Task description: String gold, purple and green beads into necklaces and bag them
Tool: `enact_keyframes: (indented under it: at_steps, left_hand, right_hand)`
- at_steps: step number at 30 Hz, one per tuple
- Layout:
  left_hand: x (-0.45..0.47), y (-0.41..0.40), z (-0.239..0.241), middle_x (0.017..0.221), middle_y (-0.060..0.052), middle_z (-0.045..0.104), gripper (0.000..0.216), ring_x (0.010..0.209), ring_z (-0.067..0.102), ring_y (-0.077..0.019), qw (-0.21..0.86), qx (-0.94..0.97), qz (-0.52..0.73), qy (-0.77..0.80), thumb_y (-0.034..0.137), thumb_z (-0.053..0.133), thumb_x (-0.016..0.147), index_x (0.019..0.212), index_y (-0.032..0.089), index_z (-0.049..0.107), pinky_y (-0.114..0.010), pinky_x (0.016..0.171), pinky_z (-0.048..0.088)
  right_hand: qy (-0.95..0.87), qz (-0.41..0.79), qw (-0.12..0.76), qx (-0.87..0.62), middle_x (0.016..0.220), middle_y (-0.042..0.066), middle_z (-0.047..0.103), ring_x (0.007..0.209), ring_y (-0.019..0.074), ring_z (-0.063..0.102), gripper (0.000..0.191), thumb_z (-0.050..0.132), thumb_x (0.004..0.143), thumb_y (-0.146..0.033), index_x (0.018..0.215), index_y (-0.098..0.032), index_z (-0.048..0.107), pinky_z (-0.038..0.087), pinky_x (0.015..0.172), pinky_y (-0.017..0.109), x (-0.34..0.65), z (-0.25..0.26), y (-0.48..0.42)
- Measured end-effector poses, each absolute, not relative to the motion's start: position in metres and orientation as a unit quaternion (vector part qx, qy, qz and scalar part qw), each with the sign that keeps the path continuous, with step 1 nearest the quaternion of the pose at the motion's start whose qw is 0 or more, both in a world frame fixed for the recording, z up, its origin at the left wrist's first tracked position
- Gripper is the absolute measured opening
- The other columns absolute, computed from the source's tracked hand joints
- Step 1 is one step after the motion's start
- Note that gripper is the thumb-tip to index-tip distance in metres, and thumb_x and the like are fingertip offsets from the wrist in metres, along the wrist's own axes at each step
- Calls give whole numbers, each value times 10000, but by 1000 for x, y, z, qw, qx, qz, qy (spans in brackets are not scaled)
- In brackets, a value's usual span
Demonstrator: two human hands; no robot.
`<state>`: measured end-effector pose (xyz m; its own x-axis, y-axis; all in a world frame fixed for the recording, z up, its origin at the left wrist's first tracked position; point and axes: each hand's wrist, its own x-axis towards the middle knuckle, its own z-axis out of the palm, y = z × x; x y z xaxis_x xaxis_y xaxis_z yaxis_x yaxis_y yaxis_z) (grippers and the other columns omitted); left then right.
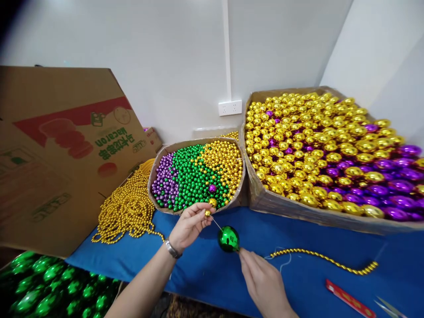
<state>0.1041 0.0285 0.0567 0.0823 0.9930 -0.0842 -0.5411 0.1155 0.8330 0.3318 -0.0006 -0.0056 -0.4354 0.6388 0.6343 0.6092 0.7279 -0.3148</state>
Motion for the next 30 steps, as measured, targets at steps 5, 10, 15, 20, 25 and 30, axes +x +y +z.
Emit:
enact_keyframes:
  at_steps: [5, 10, 15, 20, 25, 30]
  left_hand:
    - [103, 26, 57, 964, -108, 681, 206, 728, 617, -110, 649, 343, 581, 352, 237, 688, 766, 936, 127, 650, -225, 682, 461]
    - [99, 22, 58, 939, -97, 698, 204, 758, 617, -112, 594, 404, 564, 407, 253, 699, 755, 908, 131, 641, -217, 700, 454]
    - [101, 12, 28, 910, -103, 710, 255, 811, 635, -157, 600, 455, 479, 452, 279, 748, 691, 872, 126, 653, -246, 724, 465]
    - [108, 3, -1, 907, -112, 712, 243, 767, 638, -178, 515, 492, 452, 537, 360, 703, 718, 757, 121, 692, -273, 698, 482]
    - [114, 7, 38, 795, -83, 719, 228, 729, 637, -189, 431, 570, 446, 539, 369, 670, 747, 794, 151, 717, -279, 670, 487]
    - [119, 31, 83, 812, -88, 712, 267, 710, 629, -185, 462, 600, 455, 468, 395, 644, 769, 844, 150, 720, -274, 657, 480]
  right_hand:
    - [-852, 17, 374, -366, 806, 55, 734, 702, 176, 704, 322, 342, 930, -202, 954, -166, 661, 558, 616, 256, 332, -9, -2]
    - [-856, 45, 360, -367, 802, 64, 725, 683, 166, 695, 310, 339, 934, -205, 974, -165, 644, 544, 607, 243, 331, -21, -7]
    - [-851, 122, 317, -401, 779, 71, 722, 632, 171, 694, 324, 297, 946, -231, 1074, -160, 585, 540, 549, 243, 318, -60, -15]
    - [-842, 153, 284, -431, 886, 86, 715, 719, 177, 706, 329, 297, 930, -253, 1109, -184, 564, 563, 570, 240, 318, -77, -12]
    - [-833, 109, 327, -433, 1117, 89, 650, 967, 180, 658, 367, 366, 925, -304, 1254, -212, 503, 565, 741, 259, 318, -41, 3]
    - [-819, 214, 385, -368, 976, 85, 692, 825, 156, 686, 289, 347, 946, -278, 1097, -193, 579, 563, 714, 239, 304, -11, 15]
